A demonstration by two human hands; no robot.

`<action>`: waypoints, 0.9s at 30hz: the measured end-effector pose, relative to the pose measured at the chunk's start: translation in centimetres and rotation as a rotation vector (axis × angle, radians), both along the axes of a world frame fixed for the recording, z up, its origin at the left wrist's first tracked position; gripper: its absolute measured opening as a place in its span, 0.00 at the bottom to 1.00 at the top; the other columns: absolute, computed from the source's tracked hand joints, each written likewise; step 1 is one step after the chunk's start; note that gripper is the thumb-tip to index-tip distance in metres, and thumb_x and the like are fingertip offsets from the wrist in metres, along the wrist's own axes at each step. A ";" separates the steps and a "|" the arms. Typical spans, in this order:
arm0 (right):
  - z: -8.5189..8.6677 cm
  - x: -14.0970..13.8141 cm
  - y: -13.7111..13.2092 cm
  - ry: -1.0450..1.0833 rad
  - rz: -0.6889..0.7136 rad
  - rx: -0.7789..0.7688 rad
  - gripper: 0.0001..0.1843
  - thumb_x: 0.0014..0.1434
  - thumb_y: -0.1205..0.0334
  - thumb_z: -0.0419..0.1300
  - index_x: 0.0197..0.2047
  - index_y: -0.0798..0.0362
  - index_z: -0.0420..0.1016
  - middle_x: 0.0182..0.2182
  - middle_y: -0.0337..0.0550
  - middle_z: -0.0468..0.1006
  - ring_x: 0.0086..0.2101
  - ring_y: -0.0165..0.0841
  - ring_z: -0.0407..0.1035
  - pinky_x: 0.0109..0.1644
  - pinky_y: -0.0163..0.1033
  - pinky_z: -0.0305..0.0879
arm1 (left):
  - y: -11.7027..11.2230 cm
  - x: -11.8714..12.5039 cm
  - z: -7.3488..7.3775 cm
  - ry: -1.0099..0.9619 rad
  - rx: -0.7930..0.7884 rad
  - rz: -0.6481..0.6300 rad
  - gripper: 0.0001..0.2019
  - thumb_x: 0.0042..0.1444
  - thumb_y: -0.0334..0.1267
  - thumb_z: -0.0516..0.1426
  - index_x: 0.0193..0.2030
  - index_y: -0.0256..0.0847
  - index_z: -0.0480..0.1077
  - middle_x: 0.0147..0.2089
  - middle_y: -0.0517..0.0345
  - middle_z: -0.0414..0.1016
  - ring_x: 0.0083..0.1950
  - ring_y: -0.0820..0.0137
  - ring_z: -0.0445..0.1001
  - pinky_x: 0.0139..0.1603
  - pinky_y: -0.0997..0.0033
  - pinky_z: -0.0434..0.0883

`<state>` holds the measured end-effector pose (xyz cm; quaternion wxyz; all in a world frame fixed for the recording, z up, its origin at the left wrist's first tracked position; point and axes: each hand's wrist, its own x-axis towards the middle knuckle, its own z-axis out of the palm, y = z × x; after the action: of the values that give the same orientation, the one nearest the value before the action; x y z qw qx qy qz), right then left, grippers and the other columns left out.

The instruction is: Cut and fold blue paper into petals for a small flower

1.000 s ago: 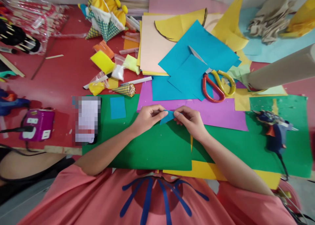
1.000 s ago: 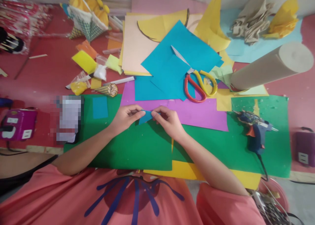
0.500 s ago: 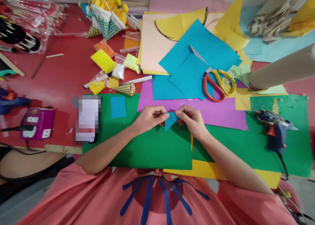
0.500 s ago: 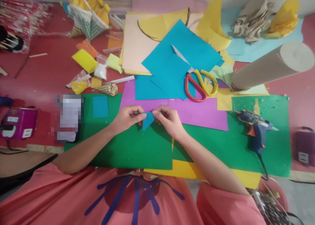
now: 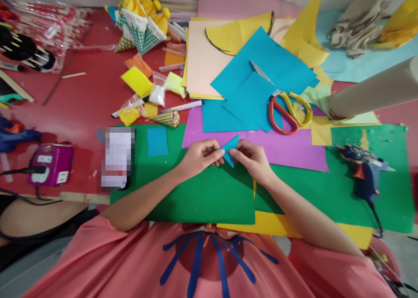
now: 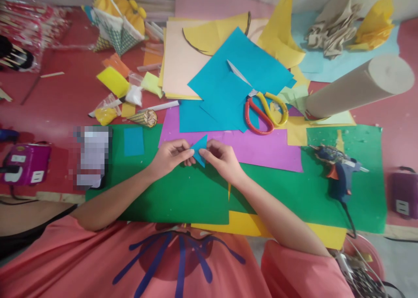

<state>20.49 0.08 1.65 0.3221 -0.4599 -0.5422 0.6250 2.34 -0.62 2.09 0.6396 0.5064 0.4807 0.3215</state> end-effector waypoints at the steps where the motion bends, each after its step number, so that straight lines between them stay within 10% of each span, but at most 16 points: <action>1: 0.0 0.0 0.0 0.007 -0.002 0.000 0.17 0.56 0.50 0.60 0.25 0.53 0.63 0.18 0.33 0.64 0.21 0.24 0.56 0.24 0.32 0.52 | 0.0 -0.1 0.0 -0.003 0.010 -0.010 0.12 0.55 0.43 0.58 0.27 0.37 0.67 0.24 0.60 0.75 0.23 0.79 0.71 0.25 0.82 0.68; 17: -0.2 0.3 0.0 -0.019 0.127 0.096 0.17 0.61 0.51 0.55 0.26 0.53 0.64 0.20 0.31 0.56 0.21 0.23 0.49 0.25 0.33 0.49 | -0.1 0.2 0.4 0.050 -0.081 -0.111 0.14 0.53 0.44 0.58 0.24 0.38 0.62 0.20 0.62 0.72 0.23 0.78 0.72 0.23 0.81 0.67; 27: 0.1 0.3 -0.2 0.135 0.111 -0.091 0.15 0.57 0.50 0.60 0.35 0.54 0.67 0.26 0.36 0.67 0.24 0.24 0.62 0.26 0.31 0.60 | 0.0 0.0 0.2 0.022 -0.068 -0.036 0.17 0.53 0.48 0.59 0.25 0.37 0.63 0.21 0.59 0.74 0.21 0.79 0.70 0.23 0.81 0.68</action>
<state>20.77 -0.15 1.78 0.3015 -0.4002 -0.5149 0.6955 2.30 -0.60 2.26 0.6567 0.4965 0.4892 0.2880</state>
